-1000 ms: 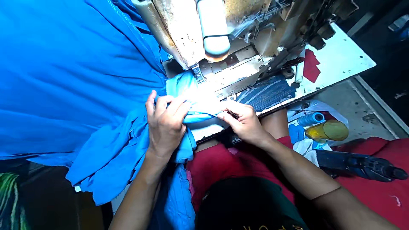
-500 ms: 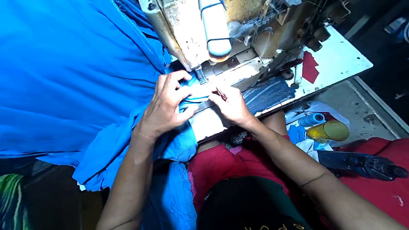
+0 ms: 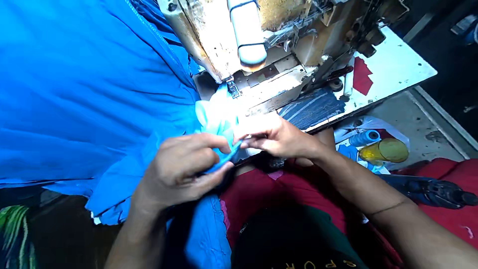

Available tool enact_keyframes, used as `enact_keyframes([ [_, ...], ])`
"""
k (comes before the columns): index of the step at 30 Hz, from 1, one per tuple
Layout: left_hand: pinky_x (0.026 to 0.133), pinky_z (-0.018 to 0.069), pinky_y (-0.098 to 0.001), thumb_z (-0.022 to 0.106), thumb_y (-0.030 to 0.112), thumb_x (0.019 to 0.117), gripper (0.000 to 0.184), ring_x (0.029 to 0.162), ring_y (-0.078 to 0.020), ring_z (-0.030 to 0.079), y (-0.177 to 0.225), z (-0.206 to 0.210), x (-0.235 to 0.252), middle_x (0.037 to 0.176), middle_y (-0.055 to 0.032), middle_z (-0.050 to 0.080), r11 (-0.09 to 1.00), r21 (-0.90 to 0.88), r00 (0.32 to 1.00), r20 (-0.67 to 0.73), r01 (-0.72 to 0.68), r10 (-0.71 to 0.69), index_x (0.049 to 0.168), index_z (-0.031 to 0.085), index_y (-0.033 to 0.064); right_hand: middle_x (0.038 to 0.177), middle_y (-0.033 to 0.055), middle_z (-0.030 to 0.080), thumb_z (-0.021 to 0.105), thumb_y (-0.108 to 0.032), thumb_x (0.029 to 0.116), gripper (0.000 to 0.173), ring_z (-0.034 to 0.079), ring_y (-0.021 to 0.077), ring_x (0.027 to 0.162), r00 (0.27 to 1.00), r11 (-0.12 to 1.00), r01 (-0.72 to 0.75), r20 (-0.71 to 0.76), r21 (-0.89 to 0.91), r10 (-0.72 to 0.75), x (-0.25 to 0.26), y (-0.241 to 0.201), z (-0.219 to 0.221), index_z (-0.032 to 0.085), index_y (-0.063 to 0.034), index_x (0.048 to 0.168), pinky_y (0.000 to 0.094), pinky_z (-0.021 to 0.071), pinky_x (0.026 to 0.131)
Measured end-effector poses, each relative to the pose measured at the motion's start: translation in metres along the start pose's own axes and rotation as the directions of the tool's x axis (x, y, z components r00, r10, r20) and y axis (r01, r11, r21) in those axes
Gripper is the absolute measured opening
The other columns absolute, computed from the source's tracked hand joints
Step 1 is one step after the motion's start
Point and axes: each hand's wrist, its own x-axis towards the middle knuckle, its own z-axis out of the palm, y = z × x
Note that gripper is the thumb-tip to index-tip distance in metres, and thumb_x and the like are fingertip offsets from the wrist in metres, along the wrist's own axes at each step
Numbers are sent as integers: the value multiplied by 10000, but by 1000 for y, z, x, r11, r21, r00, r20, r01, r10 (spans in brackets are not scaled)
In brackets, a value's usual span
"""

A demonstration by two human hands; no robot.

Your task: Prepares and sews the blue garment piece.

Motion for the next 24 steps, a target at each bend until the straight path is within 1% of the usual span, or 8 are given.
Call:
enact_keyframes([
  [3,745,584,-287,815,202,881,206,845,-129,684,-2,39,-10,908,-58,707,999,36,994,-106,26,-22,817,686,55,1015,62,733,666,-25,966,121,691,103,953,999,999,36,-11,31,-35,-23,-9,6,759,-5,1041,288,597,858],
  [7,942,459,-452,772,424,891,443,1008,-223,631,-28,71,-29,1108,-78,693,906,403,991,-49,131,-121,1233,728,146,1072,53,748,665,-81,995,137,709,98,992,992,996,-88,-88,19,90,-56,2,15,760,-12,1065,286,608,896],
  [10,897,449,-453,729,437,929,380,797,-189,610,-30,71,-34,831,-24,680,903,402,987,-18,153,-159,1171,760,145,1029,44,742,666,-76,989,118,703,88,946,988,994,-108,-113,-12,106,-54,13,15,754,-22,1045,279,609,854],
  [12,901,453,-461,692,388,961,340,750,-181,605,-13,56,-28,779,-24,684,913,387,991,-32,133,-130,1176,765,134,1103,38,737,625,-85,1003,189,690,88,1023,994,987,-53,-99,-152,38,-38,19,9,748,-51,1141,290,586,913],
  [15,975,432,-505,709,215,942,227,840,-206,619,15,24,-20,847,-53,685,914,403,998,-63,44,-21,1141,780,134,1156,79,730,567,-56,1006,281,689,133,1051,992,963,4,-122,-269,-38,-4,38,1,718,-44,1243,324,563,954],
  [18,1009,382,-530,746,189,905,213,910,-215,583,33,6,-22,929,-48,634,889,459,993,-109,14,41,1115,778,198,1050,106,736,604,-35,986,201,689,148,997,983,978,51,-162,-202,-85,19,55,-4,749,-9,1124,331,560,924],
  [21,1042,362,-520,734,215,922,231,952,-195,581,34,15,-30,997,-37,637,914,405,992,-122,19,33,1150,760,241,982,66,726,659,-34,949,131,680,114,934,990,986,6,-135,-165,-29,1,28,-2,766,-28,1024,305,574,868],
  [24,1050,386,-501,715,277,957,300,936,-168,596,24,46,-38,1007,-26,640,938,343,995,-103,41,-6,1256,714,256,1062,41,739,649,-45,967,155,693,111,1008,996,993,-14,-85,-115,5,-41,12,11,766,-53,1068,324,598,906],
])
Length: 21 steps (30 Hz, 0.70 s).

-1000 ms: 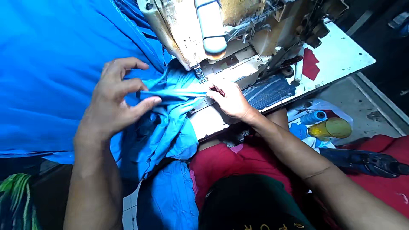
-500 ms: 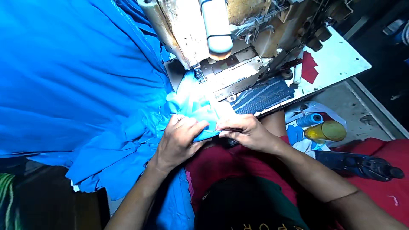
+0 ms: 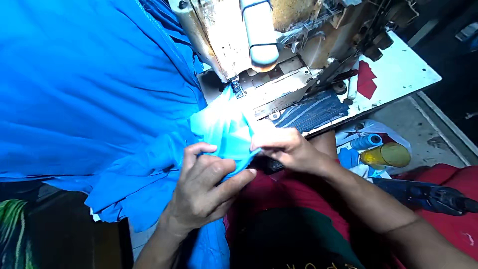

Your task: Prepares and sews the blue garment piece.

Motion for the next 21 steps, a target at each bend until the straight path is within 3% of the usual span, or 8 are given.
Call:
enact_keyframes([
  [2,1074,381,-518,731,387,948,390,972,-176,603,-3,30,-7,1049,-30,631,999,18,1000,4,30,-30,1318,675,280,1132,69,737,626,-82,1009,156,696,141,1076,999,1000,-2,-37,6,3,-27,-4,10,757,-47,1088,339,593,948],
  [4,1163,293,-614,725,466,937,466,1161,-231,580,-13,58,-16,1216,-58,612,989,123,996,16,84,-87,1366,636,307,1178,98,734,645,-85,1008,161,700,161,1103,994,1000,-7,-108,-24,4,-44,-6,19,760,-40,1111,332,592,964],
  [6,1202,178,-711,689,297,951,426,1390,-336,469,-31,75,-24,1425,-107,562,963,239,990,29,127,-138,1373,635,271,1175,105,735,664,-88,999,153,704,163,1094,986,999,-33,-163,-42,26,-53,-5,24,759,-31,1105,326,596,954],
  [7,1203,145,-724,668,186,931,392,1426,-369,429,-39,78,-26,1465,-123,543,945,291,986,19,152,-164,1320,674,237,1158,102,735,668,-89,997,148,706,157,1076,981,998,-58,-186,-39,50,-55,-4,26,759,-28,1097,319,600,940],
  [10,1211,140,-701,649,109,885,243,1426,-360,433,-49,69,-19,1463,-101,563,889,397,971,-20,228,-240,1094,754,172,1109,87,739,664,-95,1000,144,705,130,1026,963,990,-139,-234,5,136,-53,-2,30,762,-22,1076,291,603,901],
  [12,1212,166,-679,644,112,891,193,1393,-361,469,-49,60,-10,1435,-105,586,876,421,968,-26,237,-250,1045,756,139,1061,73,741,658,-105,1003,142,703,111,973,946,982,-185,-264,36,188,-47,-1,31,765,-20,1044,280,602,865],
  [17,1206,212,-660,632,66,900,193,1344,-372,517,-64,46,14,1408,-126,602,862,450,967,-15,234,-255,1047,751,106,854,22,680,690,-125,976,108,644,84,773,890,952,-298,-338,73,305,-17,9,31,739,-39,932,264,572,710],
  [21,1154,334,-589,614,83,934,237,1274,-360,563,-82,38,31,1389,-129,615,875,429,970,-10,224,-244,1129,749,87,818,28,661,689,-90,969,74,611,80,706,901,968,-245,-356,54,248,8,22,27,715,-28,938,254,546,648],
])
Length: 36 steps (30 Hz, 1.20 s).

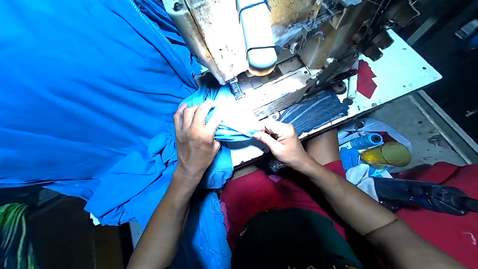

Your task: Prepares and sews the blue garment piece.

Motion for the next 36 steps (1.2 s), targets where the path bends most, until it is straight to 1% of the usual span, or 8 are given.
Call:
enact_keyframes([
  [9,960,458,-515,654,23,831,188,1185,-384,532,-17,-12,28,1343,-175,562,981,-158,986,104,-114,132,1007,718,37,817,57,645,677,-82,978,90,566,107,608,998,998,-57,-22,-17,56,24,-9,3,685,-37,1056,249,495,517],
  [15,938,441,-578,540,742,905,604,1192,-373,519,-51,-25,49,1362,-118,550,981,-175,939,317,-78,131,1016,705,171,928,56,717,685,-74,955,133,669,85,810,994,1000,-13,-105,-25,11,51,5,15,719,-25,1073,262,575,749],
  [19,985,400,-697,490,721,930,603,1305,-454,456,-109,-37,47,1489,-145,479,994,-106,895,445,33,18,1016,741,179,946,52,725,681,-113,963,126,680,97,876,993,998,-24,-119,-59,17,58,11,19,732,-41,1054,300,573,821],
  [23,1075,426,-510,696,416,905,312,1331,-301,480,-90,-67,42,1418,-112,535,916,-399,951,260,-52,167,846,659,112,956,47,728,641,-149,993,143,680,116,887,998,986,5,-58,-167,-15,58,3,14,743,-68,1053,336,562,833],
  [27,856,591,-408,737,218,897,215,978,-202,683,-18,-89,23,974,-68,694,725,-655,957,5,-215,289,780,623,78,988,60,722,647,-35,974,153,681,100,903,947,983,182,269,-1,-175,46,-30,-11,749,-34,1089,287,581,838],
  [32,729,606,-298,779,84,882,183,840,-148,704,26,-51,2,894,-78,713,567,-782,958,-129,-258,257,797,623,39,1069,102,727,689,17,929,133,683,151,1046,874,938,264,355,224,-331,23,-41,-21,761,14,1041,321,584,931],
  [34,735,586,-309,833,167,860,213,820,-144,675,31,-33,-7,870,-55,692,672,-700,970,-150,-241,191,872,654,51,1000,89,734,686,9,935,99,691,131,968,906,953,233,312,195,-285,8,-33,-25,762,12,997,312,593,870],
  [36,1036,463,-444,802,381,874,349,1121,-232,626,27,-22,-14,1155,-75,705,884,-425,980,-41,-196,197,1084,743,108,951,74,730,680,-8,950,87,691,105,900,939,972,181,266,150,-215,-7,-25,-30,751,13,996,292,599,827],
])
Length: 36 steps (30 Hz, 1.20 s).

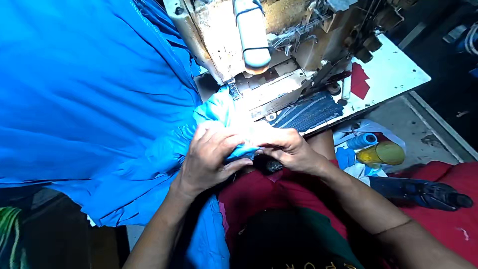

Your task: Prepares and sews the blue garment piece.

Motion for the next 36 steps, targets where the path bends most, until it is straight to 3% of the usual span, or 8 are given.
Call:
enact_keyframes([
  [1,1187,298,-567,728,402,900,386,1326,-307,520,-6,3,-4,1363,-97,625,987,157,994,96,34,-50,1198,742,157,951,71,724,676,-15,956,89,687,102,894,999,999,-30,-31,-15,29,-8,1,0,745,17,1001,286,600,825],
  [2,1225,160,-673,682,316,893,350,1442,-366,406,-13,8,-8,1494,-121,524,966,252,982,158,62,-104,1211,737,179,959,70,721,673,-30,964,96,686,101,891,997,998,-59,-59,-31,58,-16,3,0,744,17,1008,283,601,822],
  [3,1211,104,-731,665,218,884,290,1479,-398,345,-19,12,-11,1546,-140,465,949,302,974,171,91,-148,1161,743,175,971,67,718,672,-49,975,102,685,102,891,993,995,-87,-79,-46,83,-21,4,1,743,12,1015,281,603,819],
  [6,1203,209,-688,633,97,852,210,1467,-406,359,-20,16,-15,1553,-156,453,933,329,979,84,148,-185,1021,749,142,980,65,712,666,-70,988,113,681,105,890,986,991,-128,-116,-42,122,-30,8,3,740,10,1014,274,600,806],
  [8,1178,324,-595,630,76,864,195,1435,-385,405,-14,14,-12,1528,-146,485,930,320,979,34,179,-200,1003,758,123,965,61,705,666,-65,985,102,676,105,875,979,987,-160,-134,-25,155,-30,8,4,738,6,1000,271,598,787],
  [12,1141,403,-518,615,50,871,199,1408,-371,448,-23,8,-3,1496,-164,519,931,306,979,-19,199,-203,1007,753,90,933,45,709,680,-80,974,96,668,91,842,967,980,-194,-176,-46,183,-18,12,8,745,-10,985,272,588,779],
  [24,1197,386,-466,658,50,836,256,1475,-329,373,-41,-2,14,1569,-186,405,962,74,962,-90,264,-257,1075,745,80,819,49,638,657,-41,978,56,574,96,631,960,978,-206,-202,-42,194,30,32,15,667,-33,1033,239,507,544],
  [36,1205,374,-489,643,68,834,306,1494,-313,362,-32,21,8,1605,-149,389,936,98,924,-222,338,-310,1115,757,109,918,58,682,636,-21,986,106,616,105,696,955,982,-182,-247,-48,165,39,35,18,682,-43,1079,240,534,574],
])
